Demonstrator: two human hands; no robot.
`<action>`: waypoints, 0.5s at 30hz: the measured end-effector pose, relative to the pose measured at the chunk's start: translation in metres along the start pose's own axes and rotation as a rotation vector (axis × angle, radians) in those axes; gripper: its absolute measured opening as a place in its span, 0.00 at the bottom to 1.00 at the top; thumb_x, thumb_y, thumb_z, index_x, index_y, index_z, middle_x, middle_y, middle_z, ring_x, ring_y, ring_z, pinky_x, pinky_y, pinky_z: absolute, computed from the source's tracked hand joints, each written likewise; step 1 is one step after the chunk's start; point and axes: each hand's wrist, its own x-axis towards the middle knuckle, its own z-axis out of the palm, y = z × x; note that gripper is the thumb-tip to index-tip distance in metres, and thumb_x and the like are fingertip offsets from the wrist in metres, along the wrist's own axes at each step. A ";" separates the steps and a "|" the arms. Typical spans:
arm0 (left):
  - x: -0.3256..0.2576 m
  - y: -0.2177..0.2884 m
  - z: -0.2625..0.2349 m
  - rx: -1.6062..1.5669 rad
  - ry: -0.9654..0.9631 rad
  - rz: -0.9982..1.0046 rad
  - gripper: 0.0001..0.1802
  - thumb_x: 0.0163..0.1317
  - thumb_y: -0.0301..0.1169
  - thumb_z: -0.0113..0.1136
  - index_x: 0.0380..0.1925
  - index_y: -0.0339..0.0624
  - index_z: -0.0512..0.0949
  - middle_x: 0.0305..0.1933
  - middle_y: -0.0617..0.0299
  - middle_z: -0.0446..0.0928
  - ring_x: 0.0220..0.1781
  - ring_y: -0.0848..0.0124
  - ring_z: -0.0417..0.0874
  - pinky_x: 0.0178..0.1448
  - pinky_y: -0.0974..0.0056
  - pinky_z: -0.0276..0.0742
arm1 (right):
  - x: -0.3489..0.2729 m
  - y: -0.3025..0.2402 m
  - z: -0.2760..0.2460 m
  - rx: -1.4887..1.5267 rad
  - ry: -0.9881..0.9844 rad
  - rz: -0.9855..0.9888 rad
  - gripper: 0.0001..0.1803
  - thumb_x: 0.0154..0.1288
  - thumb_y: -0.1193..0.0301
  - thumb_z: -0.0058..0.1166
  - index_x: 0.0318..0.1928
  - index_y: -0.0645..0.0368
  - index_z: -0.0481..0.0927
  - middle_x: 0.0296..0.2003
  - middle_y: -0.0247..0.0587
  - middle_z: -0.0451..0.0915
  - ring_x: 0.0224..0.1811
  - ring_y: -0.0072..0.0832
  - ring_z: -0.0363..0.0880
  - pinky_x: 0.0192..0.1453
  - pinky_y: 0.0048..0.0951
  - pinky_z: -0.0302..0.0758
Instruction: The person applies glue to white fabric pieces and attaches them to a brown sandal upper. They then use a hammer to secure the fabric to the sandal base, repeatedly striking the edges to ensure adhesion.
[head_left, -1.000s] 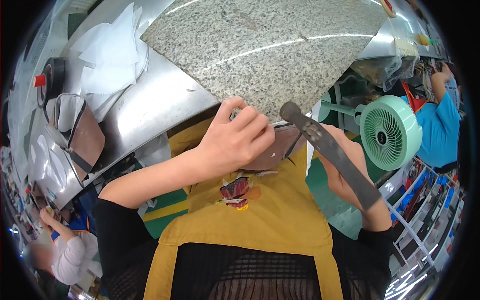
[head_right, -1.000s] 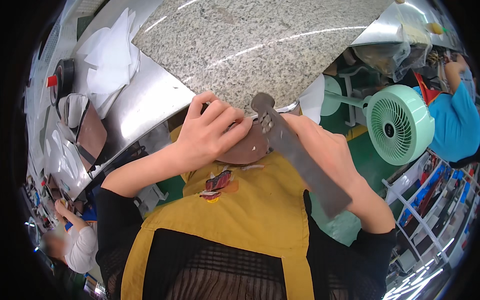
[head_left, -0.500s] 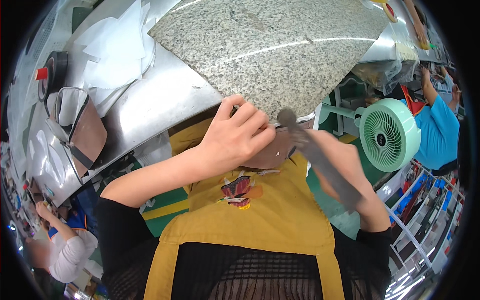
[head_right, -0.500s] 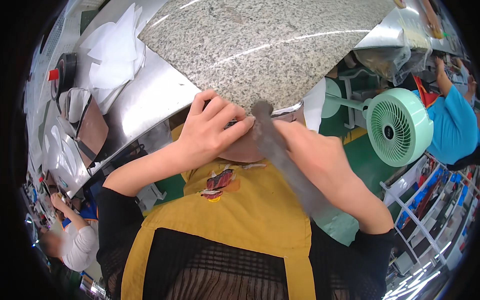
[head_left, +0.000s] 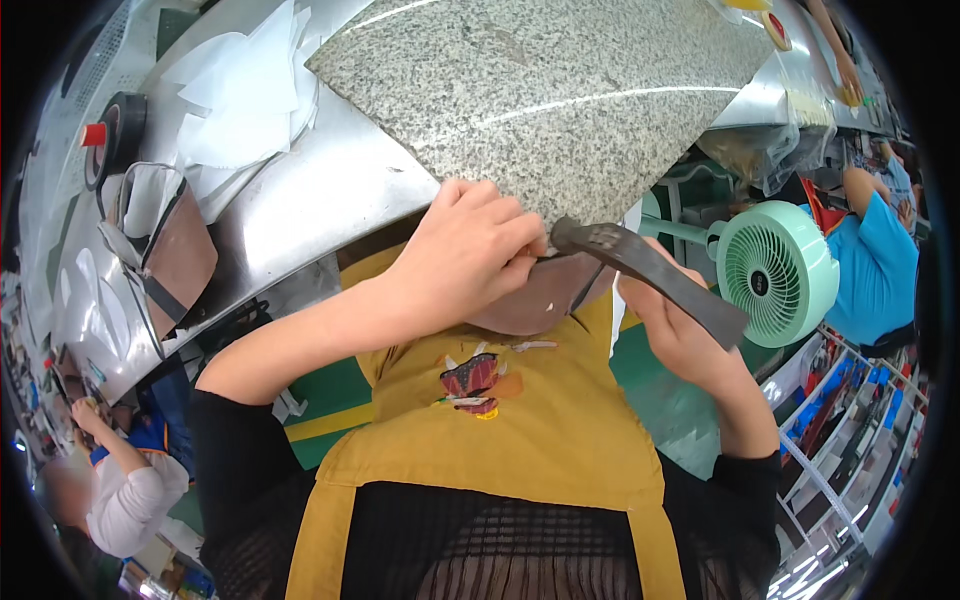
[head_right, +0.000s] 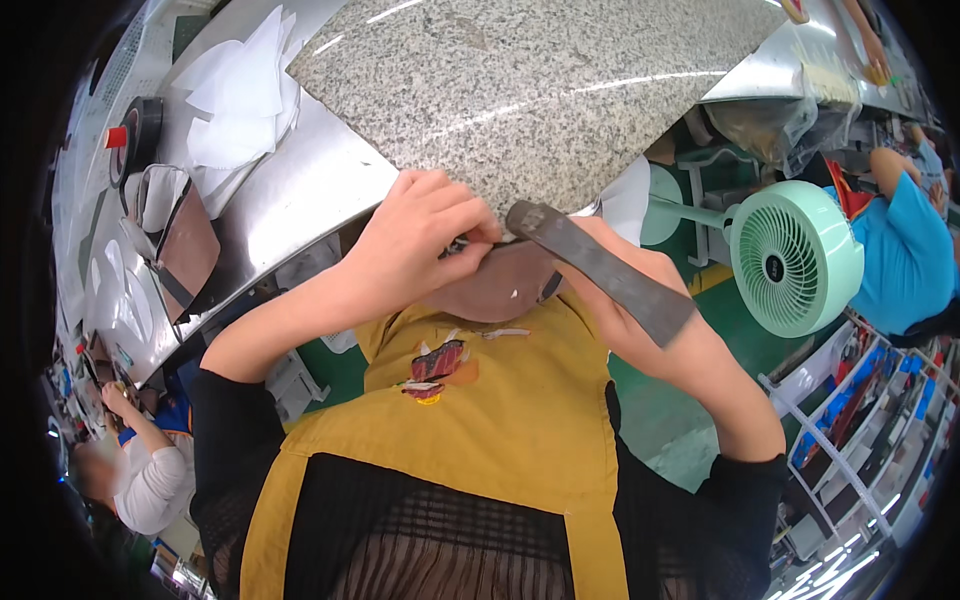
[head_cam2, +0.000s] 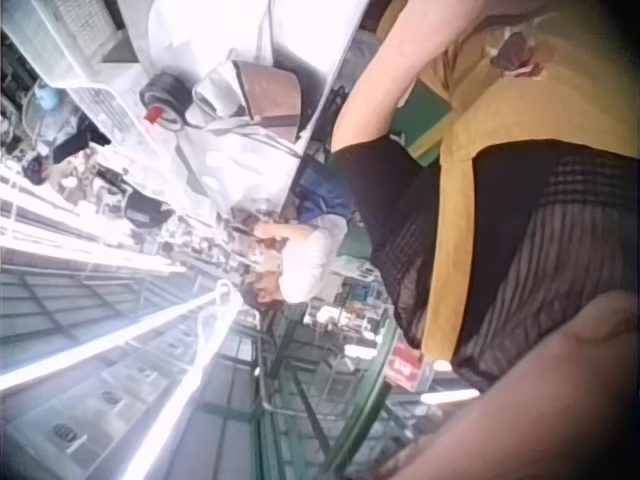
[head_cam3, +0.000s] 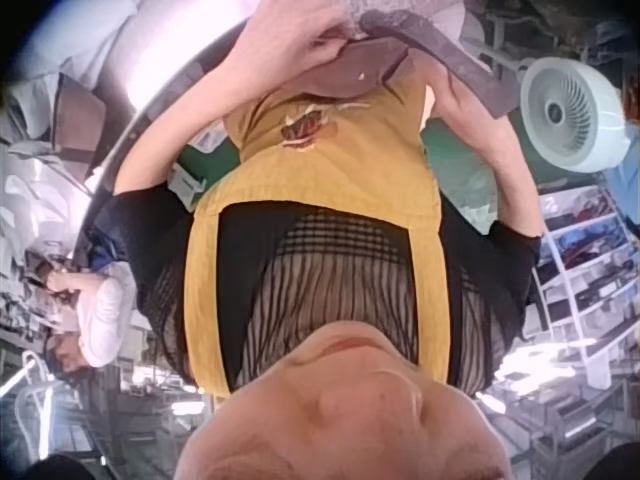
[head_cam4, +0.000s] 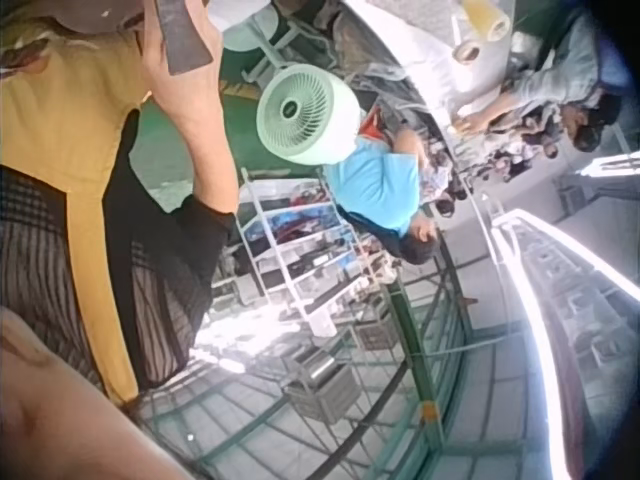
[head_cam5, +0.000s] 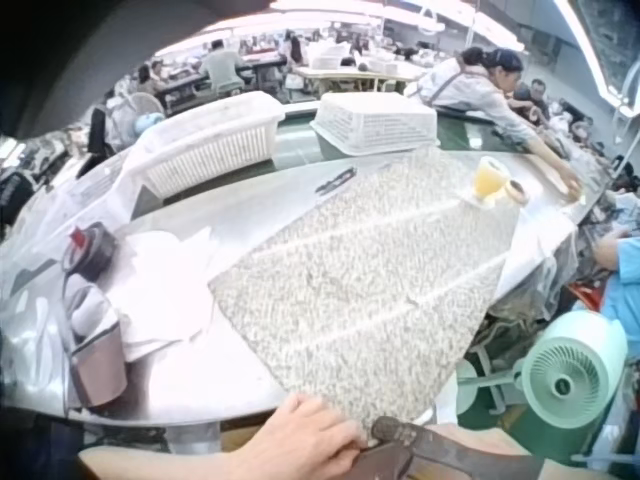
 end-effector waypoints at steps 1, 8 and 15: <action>0.000 0.001 -0.001 -0.047 -0.029 -0.025 0.08 0.47 0.27 0.64 0.28 0.47 0.75 0.31 0.66 0.72 0.38 0.66 0.72 0.47 0.62 0.64 | -0.002 0.004 -0.002 0.027 0.012 0.017 0.15 0.67 0.77 0.48 0.54 0.65 0.71 0.37 0.48 0.77 0.34 0.44 0.78 0.40 0.27 0.74; 0.004 0.002 0.023 0.089 0.138 0.057 0.07 0.49 0.27 0.64 0.28 0.49 0.76 0.32 0.68 0.72 0.39 0.67 0.72 0.50 0.62 0.64 | -0.009 0.016 0.003 -0.217 -0.063 -0.012 0.26 0.53 0.77 0.52 0.56 0.63 0.67 0.40 0.51 0.78 0.41 0.49 0.78 0.39 0.41 0.75; -0.002 -0.007 0.010 0.204 0.073 0.242 0.10 0.46 0.27 0.61 0.31 0.47 0.77 0.32 0.68 0.71 0.38 0.68 0.72 0.50 0.60 0.66 | -0.007 0.012 -0.003 -0.174 -0.051 -0.028 0.25 0.54 0.77 0.52 0.55 0.62 0.67 0.41 0.50 0.77 0.42 0.49 0.78 0.39 0.39 0.75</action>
